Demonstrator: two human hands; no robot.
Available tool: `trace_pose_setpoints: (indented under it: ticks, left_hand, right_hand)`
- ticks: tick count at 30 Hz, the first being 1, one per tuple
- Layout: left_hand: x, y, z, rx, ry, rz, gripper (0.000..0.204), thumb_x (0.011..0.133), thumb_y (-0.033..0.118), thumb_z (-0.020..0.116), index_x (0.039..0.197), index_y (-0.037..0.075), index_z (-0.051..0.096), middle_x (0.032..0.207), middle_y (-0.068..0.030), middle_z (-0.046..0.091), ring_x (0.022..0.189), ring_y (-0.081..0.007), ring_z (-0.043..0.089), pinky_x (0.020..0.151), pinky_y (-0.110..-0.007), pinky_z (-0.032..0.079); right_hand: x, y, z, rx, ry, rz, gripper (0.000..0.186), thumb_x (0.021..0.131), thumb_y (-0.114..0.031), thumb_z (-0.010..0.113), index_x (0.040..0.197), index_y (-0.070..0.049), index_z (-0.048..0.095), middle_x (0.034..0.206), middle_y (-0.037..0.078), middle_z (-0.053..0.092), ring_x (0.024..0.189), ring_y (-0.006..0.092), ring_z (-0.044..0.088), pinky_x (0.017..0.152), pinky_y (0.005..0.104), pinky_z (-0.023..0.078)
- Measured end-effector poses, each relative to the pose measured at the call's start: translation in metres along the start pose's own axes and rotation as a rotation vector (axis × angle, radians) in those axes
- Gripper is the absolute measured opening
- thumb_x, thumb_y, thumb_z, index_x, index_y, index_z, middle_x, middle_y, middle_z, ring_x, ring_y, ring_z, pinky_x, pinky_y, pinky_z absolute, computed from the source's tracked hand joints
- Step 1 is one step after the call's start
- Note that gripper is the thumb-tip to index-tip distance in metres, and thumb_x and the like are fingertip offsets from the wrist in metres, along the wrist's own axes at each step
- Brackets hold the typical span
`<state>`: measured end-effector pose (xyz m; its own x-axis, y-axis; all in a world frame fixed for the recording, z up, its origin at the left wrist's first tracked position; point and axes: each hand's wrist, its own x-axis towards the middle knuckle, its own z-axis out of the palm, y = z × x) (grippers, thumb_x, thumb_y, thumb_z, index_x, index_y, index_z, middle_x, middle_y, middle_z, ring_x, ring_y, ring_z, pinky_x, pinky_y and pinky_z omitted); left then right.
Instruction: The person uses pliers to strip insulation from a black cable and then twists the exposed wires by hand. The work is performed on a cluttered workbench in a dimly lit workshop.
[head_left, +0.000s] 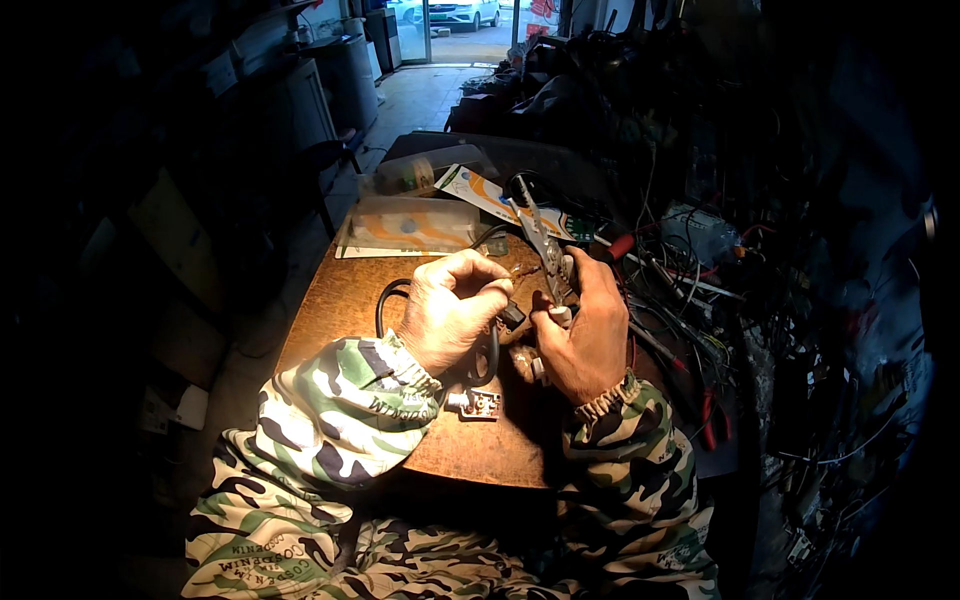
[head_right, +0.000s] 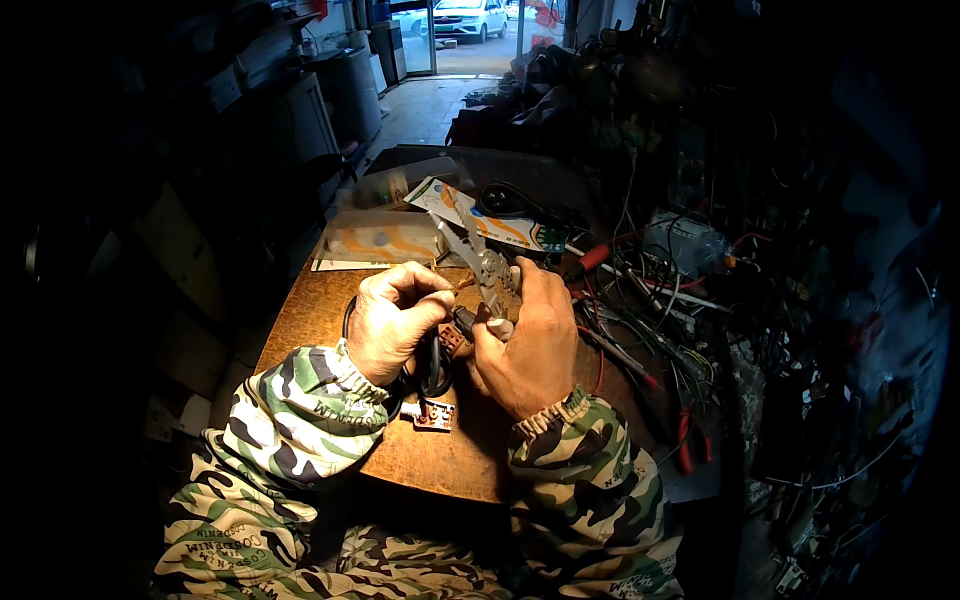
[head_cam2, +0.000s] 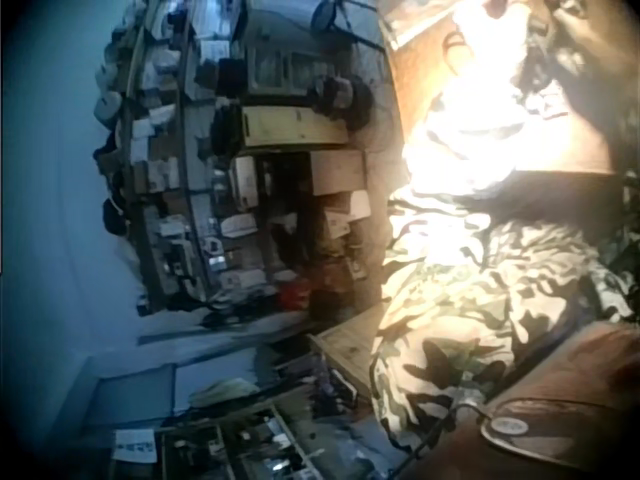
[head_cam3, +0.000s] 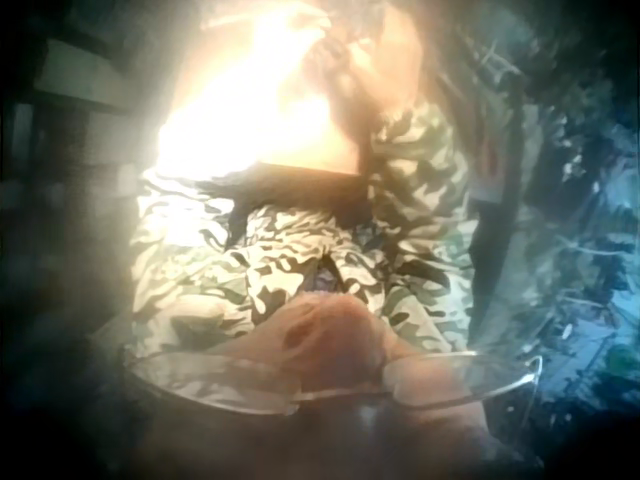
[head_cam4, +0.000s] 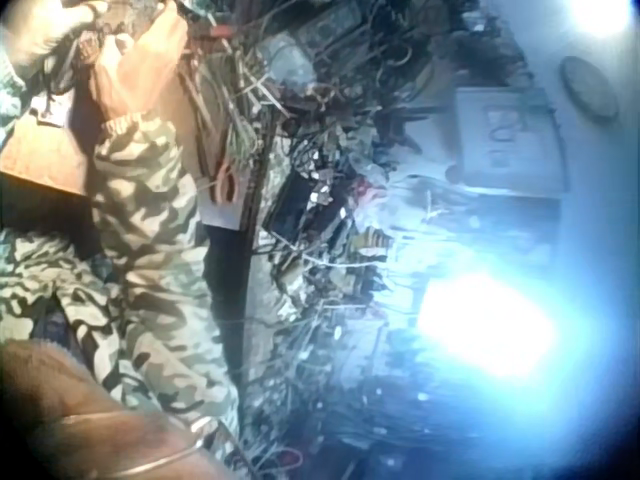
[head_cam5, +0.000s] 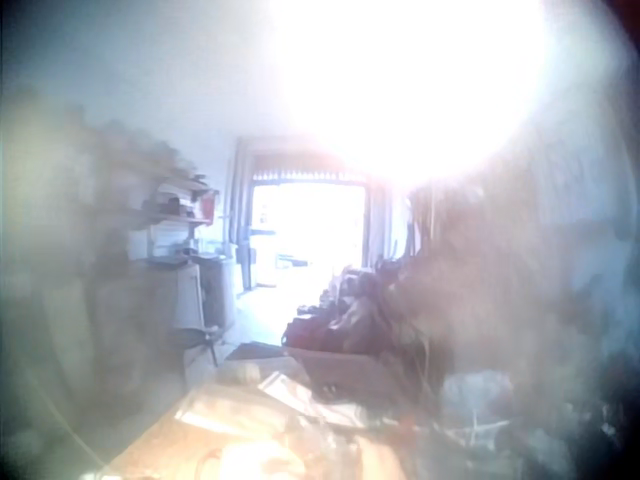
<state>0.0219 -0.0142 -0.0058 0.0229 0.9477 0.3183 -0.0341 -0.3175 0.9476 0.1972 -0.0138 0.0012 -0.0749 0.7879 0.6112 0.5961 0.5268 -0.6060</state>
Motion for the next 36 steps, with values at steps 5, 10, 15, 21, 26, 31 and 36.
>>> trace_pose_setpoints:
  ticks: [5, 10, 15, 21, 26, 31, 36]
  left_hand:
    - [0.007, 0.003, -0.009, -0.168, 0.111, -0.099, 0.009, 0.09, 0.007, 0.071, 0.097, 0.002, 0.067, 0.083, -0.0024, 0.067, 0.071, -0.0107, 0.066, 0.067, -0.023, 0.054]
    - [0.009, 0.001, -0.012, -0.202, 0.135, -0.104, 0.014, 0.089, 0.012, 0.072, 0.095, 0.0, 0.069, 0.079, -0.0028, 0.067, 0.07, -0.0087, 0.063, 0.065, -0.023, 0.052]
    - [0.008, -0.001, -0.008, -0.154, 0.088, -0.11, 0.013, 0.088, 0.011, 0.072, 0.096, 0.0, 0.07, 0.078, -0.0012, 0.067, 0.069, -0.0065, 0.061, 0.062, -0.022, 0.05]
    - [0.009, -0.004, -0.012, -0.157, 0.082, -0.102, 0.013, 0.089, 0.01, 0.073, 0.096, 0.001, 0.067, 0.08, -0.0033, 0.066, 0.069, -0.0101, 0.065, 0.063, -0.023, 0.052]
    - [0.009, -0.002, -0.011, -0.175, 0.075, -0.103, 0.014, 0.089, 0.011, 0.073, 0.097, 0.001, 0.067, 0.08, -0.0029, 0.066, 0.069, -0.0098, 0.064, 0.063, -0.023, 0.051]
    - [0.01, -0.004, -0.012, -0.149, 0.075, -0.088, 0.017, 0.088, 0.013, 0.074, 0.098, 0.001, 0.068, 0.08, -0.003, 0.066, 0.07, -0.0099, 0.064, 0.064, -0.023, 0.051]
    - [0.009, 0.0, -0.01, -0.119, 0.047, -0.096, 0.016, 0.088, 0.012, 0.073, 0.099, 0.001, 0.069, 0.081, -0.0034, 0.067, 0.071, -0.0094, 0.063, 0.064, -0.023, 0.05]
  right_hand:
    - [0.006, 0.01, -0.003, 0.286, -0.073, 0.36, 0.039, 0.082, -0.013, 0.067, 0.115, 0.008, 0.063, 0.084, 0.014, 0.07, 0.073, 0.0193, 0.067, 0.072, 0.0334, 0.054]
    - [0.014, 0.037, 0.007, 0.347, -0.03, 0.411, 0.033, 0.084, -0.016, 0.071, 0.108, 0.005, 0.066, 0.078, 0.01, 0.07, 0.069, 0.0162, 0.065, 0.066, 0.0327, 0.052]
    - [0.013, 0.038, 0.007, 0.264, -0.026, 0.344, 0.038, 0.082, -0.022, 0.079, 0.106, 0.004, 0.068, 0.08, 0.011, 0.071, 0.071, 0.0179, 0.067, 0.067, 0.0338, 0.053]
    - [0.019, 0.042, 0.021, 0.251, 0.016, 0.394, 0.043, 0.076, -0.03, 0.088, 0.098, 0.002, 0.07, 0.081, 0.015, 0.072, 0.071, 0.0204, 0.069, 0.064, 0.0346, 0.054]
    - [0.015, 0.054, 0.029, 0.147, -0.032, 0.21, 0.031, 0.076, -0.006, 0.069, 0.106, 0.002, 0.066, 0.082, 0.015, 0.07, 0.074, 0.0264, 0.07, 0.07, 0.0371, 0.054]
    - [0.024, 0.042, 0.004, 0.183, -0.33, 0.333, 0.038, 0.078, -0.013, 0.065, 0.11, 0.007, 0.06, 0.084, 0.018, 0.068, 0.081, 0.028, 0.069, 0.076, 0.0382, 0.054]
    - [0.022, 0.019, -0.009, 0.176, -0.302, 0.288, 0.047, 0.077, -0.013, 0.067, 0.117, 0.008, 0.054, 0.093, 0.021, 0.065, 0.086, 0.0336, 0.067, 0.083, 0.0419, 0.053]
